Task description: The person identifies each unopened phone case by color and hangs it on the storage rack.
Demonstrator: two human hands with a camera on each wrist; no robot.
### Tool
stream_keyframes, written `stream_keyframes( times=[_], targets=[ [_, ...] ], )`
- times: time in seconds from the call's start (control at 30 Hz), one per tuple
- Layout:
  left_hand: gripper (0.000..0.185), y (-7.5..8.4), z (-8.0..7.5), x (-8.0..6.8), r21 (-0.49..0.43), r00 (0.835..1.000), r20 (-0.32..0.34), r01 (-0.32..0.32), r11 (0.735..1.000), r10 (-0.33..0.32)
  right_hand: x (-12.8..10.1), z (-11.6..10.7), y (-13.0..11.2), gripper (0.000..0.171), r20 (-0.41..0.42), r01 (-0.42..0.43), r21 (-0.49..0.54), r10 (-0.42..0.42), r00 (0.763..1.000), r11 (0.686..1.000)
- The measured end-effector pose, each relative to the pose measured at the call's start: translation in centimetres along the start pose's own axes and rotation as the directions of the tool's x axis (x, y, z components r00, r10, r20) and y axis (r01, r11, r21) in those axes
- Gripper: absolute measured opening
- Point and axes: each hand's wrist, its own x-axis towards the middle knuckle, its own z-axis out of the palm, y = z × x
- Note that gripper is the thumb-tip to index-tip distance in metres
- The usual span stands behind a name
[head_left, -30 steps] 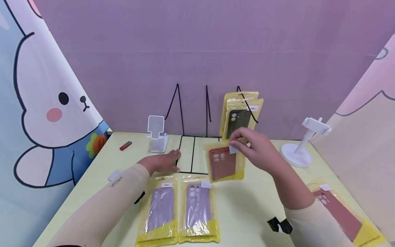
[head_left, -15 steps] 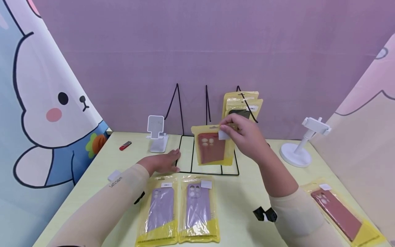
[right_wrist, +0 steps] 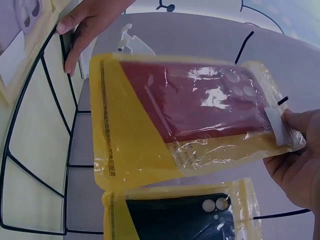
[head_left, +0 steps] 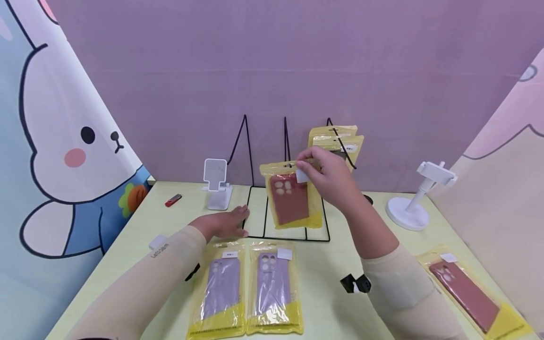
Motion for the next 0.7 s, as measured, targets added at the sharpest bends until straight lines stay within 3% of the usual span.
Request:
stream_keyframes(
  times=[0.27,0.5,0.7],
  targets=[
    [0.085,-0.17,0.04,0.19,-0.001,1.0,0.002,0.026,1.0,-0.026,0.31,0.3,0.26,0.024,0.04,-0.052,-0.122,0.057,0.998,0.991],
    [0.084,-0.22,-0.02,0.08,-0.027,1.0,-0.004,0.022,0.999,-0.022,0.1,0.36,-0.31,0.042,0.023,-0.027,-0.388,0.039,0.999,0.921],
    [0.083,-0.06,0.07,-0.05,-0.028,1.0,-0.013,0.01,1.0,-0.01,0.03,0.53,-0.14,0.048,-0.006,-0.018,-0.448,0.017,1.0,0.894]
  ],
)
